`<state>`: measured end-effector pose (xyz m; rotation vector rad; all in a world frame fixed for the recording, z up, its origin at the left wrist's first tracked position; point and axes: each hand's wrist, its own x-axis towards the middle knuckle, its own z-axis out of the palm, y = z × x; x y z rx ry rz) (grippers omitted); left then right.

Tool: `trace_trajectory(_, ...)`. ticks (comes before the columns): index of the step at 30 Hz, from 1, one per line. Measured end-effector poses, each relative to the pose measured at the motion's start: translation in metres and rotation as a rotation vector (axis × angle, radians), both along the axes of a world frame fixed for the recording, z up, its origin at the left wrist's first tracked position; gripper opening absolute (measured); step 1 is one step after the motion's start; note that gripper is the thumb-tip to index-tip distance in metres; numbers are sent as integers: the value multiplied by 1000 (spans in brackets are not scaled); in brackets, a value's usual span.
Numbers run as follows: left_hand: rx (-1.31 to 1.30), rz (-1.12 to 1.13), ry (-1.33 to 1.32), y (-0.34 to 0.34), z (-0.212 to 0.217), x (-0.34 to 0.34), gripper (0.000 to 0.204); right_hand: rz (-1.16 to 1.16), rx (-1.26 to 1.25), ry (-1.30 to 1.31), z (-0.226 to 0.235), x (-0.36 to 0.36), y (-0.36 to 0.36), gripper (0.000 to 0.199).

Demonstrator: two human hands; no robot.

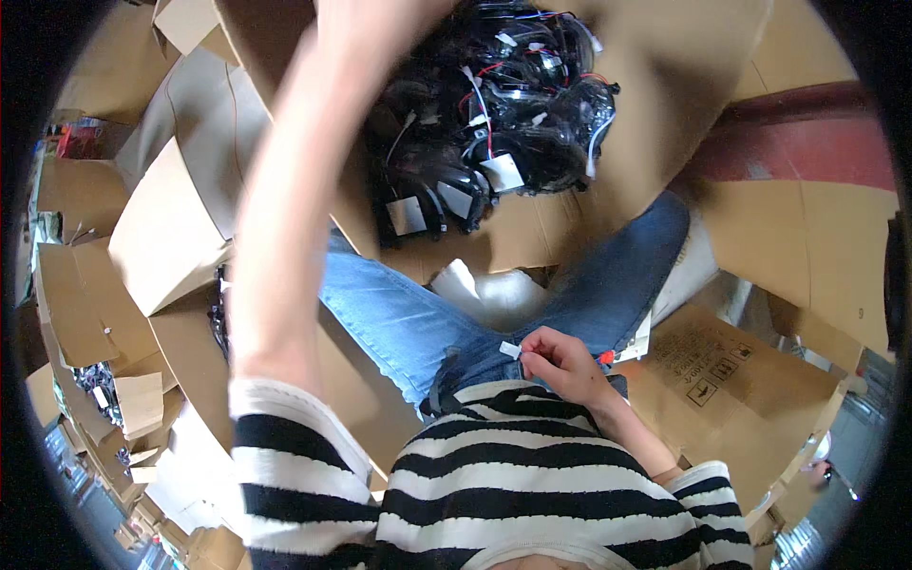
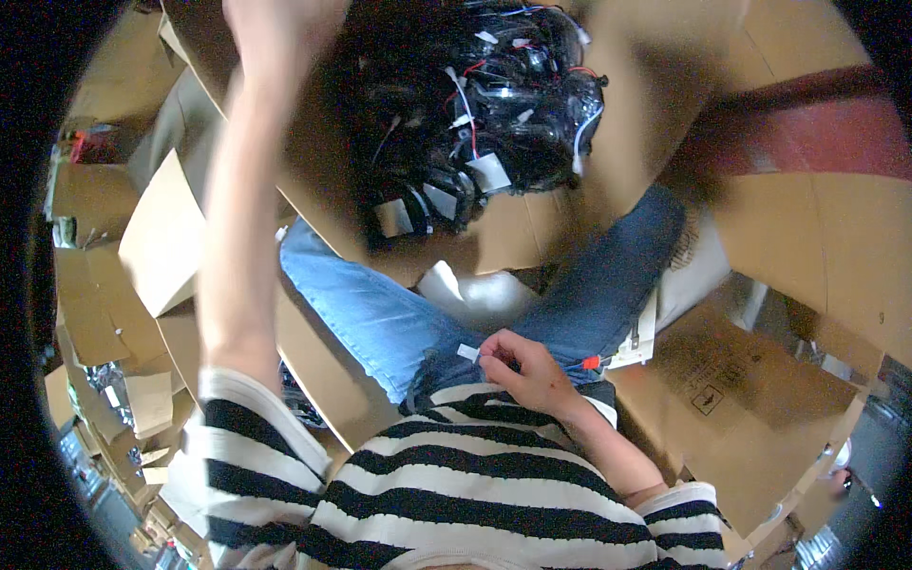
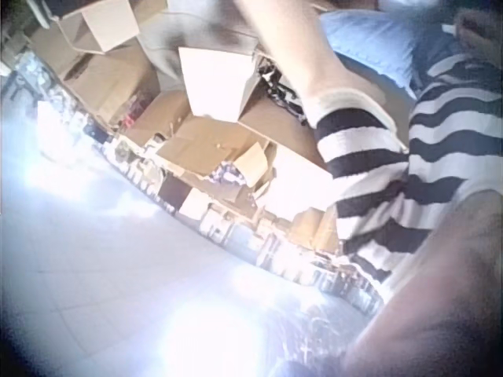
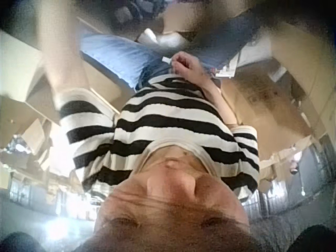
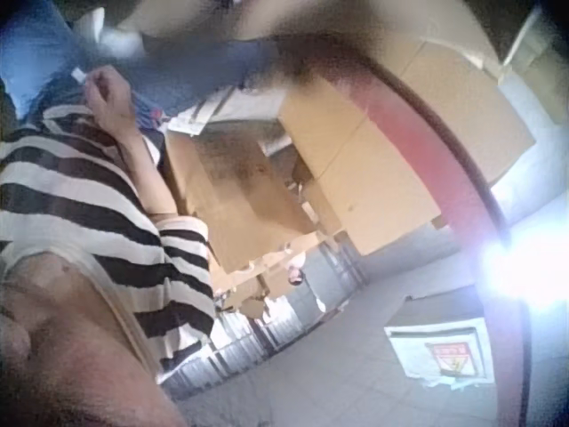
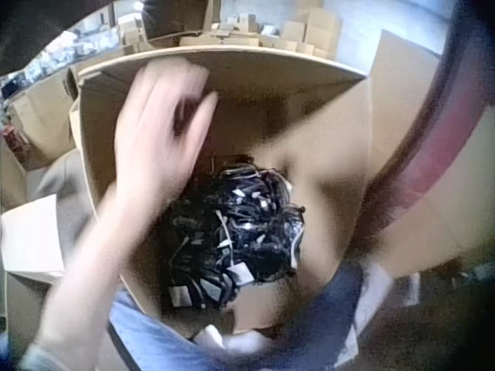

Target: The person tests light assemblies by repeatedly picking up a light from a cardboard box, connecting its wire connector to a power cable, disconnecting it, and placing the light into another cardboard box.

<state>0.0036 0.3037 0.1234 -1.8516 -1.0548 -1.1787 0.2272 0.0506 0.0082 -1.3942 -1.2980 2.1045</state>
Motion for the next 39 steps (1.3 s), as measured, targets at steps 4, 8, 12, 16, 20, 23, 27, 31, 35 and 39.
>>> trace_trajectory(4,-1111,16,-651,-65,-180,-35,19,132,70,-22,-9,-6,8,12)
trace_trajectory(8,-1439,410,-776,-100,-311,-60,45,165,132,51,2,-11,14,11)
trace_trajectory(12,-1463,534,-894,-99,-369,-45,52,111,116,-26,10,3,17,10)
trace_trajectory(16,-1495,776,-719,-108,-398,-58,46,111,110,-31,9,6,15,8)
trace_trajectory(20,-1676,681,-514,-111,-344,-42,39,127,91,-14,5,5,22,8)
trace_trajectory(23,-1588,304,-848,-137,-295,-39,25,165,142,-9,6,-2,30,11)
trace_trajectory(27,-1416,-77,-1112,-163,-230,-18,20,215,173,4,11,-7,38,10)
trace_trajectory(31,-1364,-330,-1393,-187,-186,1,23,256,330,-6,18,-12,42,8)
trace_trajectory(35,-1468,-393,-1491,-208,-140,11,22,236,448,-25,32,-12,51,6)
trace_trajectory(39,-1507,-464,-1515,-230,-123,13,23,236,454,-2,44,-10,58,5)
